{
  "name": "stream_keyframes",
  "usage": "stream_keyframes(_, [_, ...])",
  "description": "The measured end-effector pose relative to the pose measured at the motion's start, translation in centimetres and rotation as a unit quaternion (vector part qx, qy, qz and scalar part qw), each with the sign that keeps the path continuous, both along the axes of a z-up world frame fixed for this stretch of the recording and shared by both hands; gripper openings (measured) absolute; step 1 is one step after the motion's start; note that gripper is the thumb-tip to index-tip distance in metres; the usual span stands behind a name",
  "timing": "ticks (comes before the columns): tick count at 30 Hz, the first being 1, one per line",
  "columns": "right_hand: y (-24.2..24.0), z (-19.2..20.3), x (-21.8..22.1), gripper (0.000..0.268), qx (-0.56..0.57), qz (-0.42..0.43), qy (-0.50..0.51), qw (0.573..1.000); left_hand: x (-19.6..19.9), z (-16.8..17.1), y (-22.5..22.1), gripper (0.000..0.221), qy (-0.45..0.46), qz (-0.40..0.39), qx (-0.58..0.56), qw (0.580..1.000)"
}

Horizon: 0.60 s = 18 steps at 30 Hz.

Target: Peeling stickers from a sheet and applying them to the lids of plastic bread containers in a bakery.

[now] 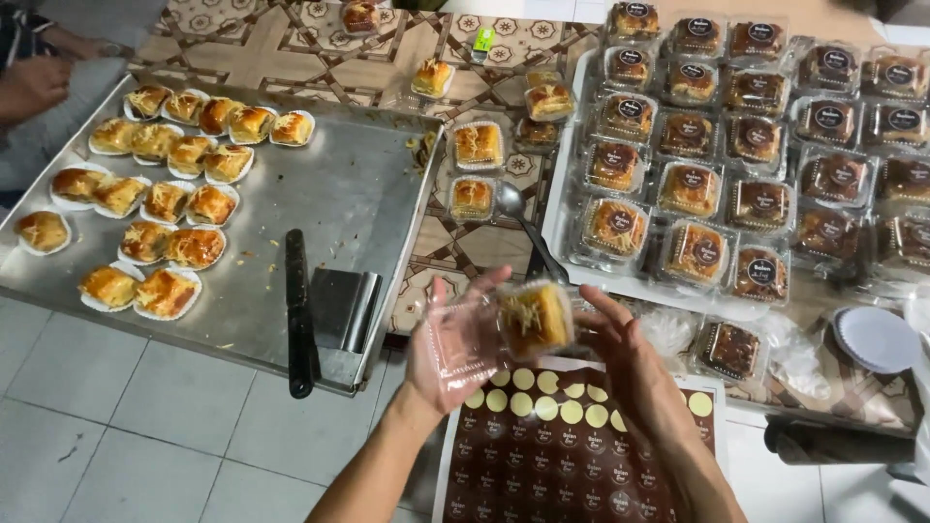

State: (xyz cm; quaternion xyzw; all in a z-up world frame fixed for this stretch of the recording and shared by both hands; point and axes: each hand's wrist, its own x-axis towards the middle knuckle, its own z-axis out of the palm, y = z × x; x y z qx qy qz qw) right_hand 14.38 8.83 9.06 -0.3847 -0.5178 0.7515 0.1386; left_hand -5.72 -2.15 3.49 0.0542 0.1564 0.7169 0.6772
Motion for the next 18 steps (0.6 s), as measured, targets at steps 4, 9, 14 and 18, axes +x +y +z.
stream_keyframes(4, [-0.5, -0.3, -0.5, 0.104, 0.054, 0.015, 0.001, 0.998, -5.3, 4.4, 2.6, 0.069, 0.079, 0.126, -0.091, 0.985])
stream_keyframes(9, [-0.9, 0.4, -1.2, 0.094, 0.035, 0.028, -0.055, 0.997, -17.2, 5.5, 8.1, 0.067, 0.108, 0.262, -0.127, 0.951])
stream_keyframes(14, [0.7, -5.1, 0.0, 0.084, 0.012, 0.052, -0.096, 0.994, -28.8, 3.3, 14.8, 0.058, 0.078, 0.385, -0.113, 0.913])
stream_keyframes(18, [2.5, -12.2, 2.2, 0.068, 0.016, 0.119, 0.101, 0.988, -33.7, 2.3, 19.3, 0.06, 0.085, 0.438, -0.149, 0.882])
